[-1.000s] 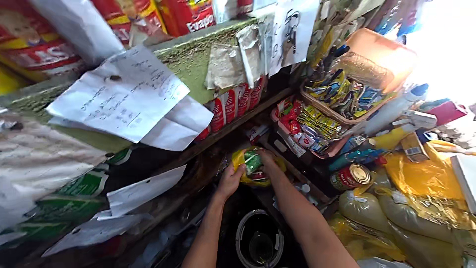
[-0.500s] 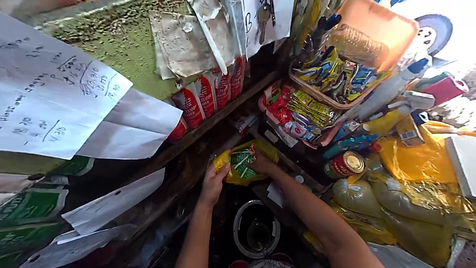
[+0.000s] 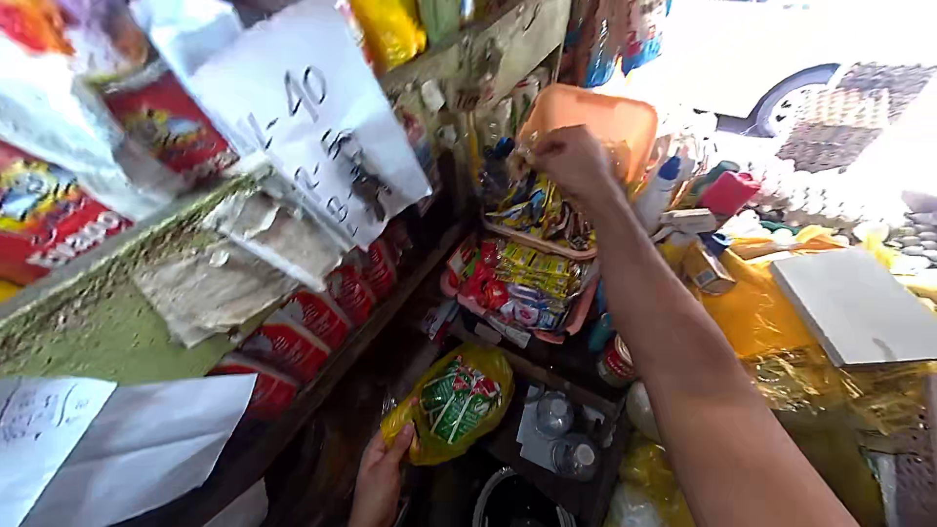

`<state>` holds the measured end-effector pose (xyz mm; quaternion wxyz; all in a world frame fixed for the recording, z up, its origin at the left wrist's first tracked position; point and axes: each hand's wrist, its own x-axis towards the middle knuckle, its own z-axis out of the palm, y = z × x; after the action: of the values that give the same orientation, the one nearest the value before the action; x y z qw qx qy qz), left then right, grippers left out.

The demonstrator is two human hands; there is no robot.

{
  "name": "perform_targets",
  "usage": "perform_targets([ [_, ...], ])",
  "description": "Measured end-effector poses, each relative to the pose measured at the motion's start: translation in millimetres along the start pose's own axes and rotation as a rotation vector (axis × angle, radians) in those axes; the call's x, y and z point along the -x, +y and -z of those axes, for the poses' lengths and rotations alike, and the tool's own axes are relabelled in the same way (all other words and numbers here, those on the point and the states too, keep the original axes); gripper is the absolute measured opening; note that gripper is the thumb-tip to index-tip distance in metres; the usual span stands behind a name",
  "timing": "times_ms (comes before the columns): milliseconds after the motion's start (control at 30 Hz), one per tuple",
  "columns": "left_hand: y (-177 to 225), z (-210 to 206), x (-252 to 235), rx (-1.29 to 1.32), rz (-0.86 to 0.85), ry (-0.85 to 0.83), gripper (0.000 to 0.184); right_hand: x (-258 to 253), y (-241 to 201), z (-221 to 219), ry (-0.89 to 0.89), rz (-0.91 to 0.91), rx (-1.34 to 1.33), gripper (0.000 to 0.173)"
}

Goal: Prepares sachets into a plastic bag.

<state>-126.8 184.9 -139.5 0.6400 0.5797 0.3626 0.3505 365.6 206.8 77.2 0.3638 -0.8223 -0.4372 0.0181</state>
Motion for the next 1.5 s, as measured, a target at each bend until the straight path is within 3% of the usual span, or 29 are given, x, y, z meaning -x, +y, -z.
perform_targets([
  [167, 8, -26, 3, -0.036, 0.014, 0.088, 0.033, -50, 10, -42, -0.167, 0.211, 0.141, 0.03],
  [367, 5, -39, 11, -0.041, 0.039, 0.199, 0.03, -80, -8, -38, -0.06, 0.149, -0.083, 0.021],
  [500, 5, -50, 10, 0.005, 0.039, 0.238, 0.03, -101, -17, -43, -0.154, 0.232, -0.14, 0.026],
  [667, 4, -59, 9, 0.049, 0.054, 0.27, 0.03, -107, -29, -51, -0.2, 0.15, -0.166, 0.023],
  [800, -1, -54, 12, 0.087, 0.008, 0.228, 0.033, -95, -18, -58, -0.031, 0.021, -0.388, 0.024],
  [933, -1, -52, 11, 0.179, -0.015, 0.214, 0.036, -89, -11, -54, 0.291, -0.308, -1.085, 0.025],
  [1033, 3, -48, 11, 0.255, 0.054, 0.193, 0.04, -88, -2, -33, 0.456, -0.418, -1.245, 0.033],
  [1200, 12, -40, 10, 0.225, 0.179, 0.14, 0.037, 2, -16, 51, 0.677, -0.228, -0.979, 0.034],
  [1300, 18, -34, 11, 0.201, 0.195, 0.125, 0.037, 80, -30, 56, 0.73, -0.078, -0.696, 0.027],
  [1400, 17, -27, 11, 0.208, 0.228, 0.177, 0.031, 162, -53, 6, 0.457, 0.053, -0.502, 0.028],
  [1500, 18, -18, 10, 0.237, 0.231, 0.146, 0.028, 239, -69, -81, 0.072, -0.024, -0.501, 0.031],
])
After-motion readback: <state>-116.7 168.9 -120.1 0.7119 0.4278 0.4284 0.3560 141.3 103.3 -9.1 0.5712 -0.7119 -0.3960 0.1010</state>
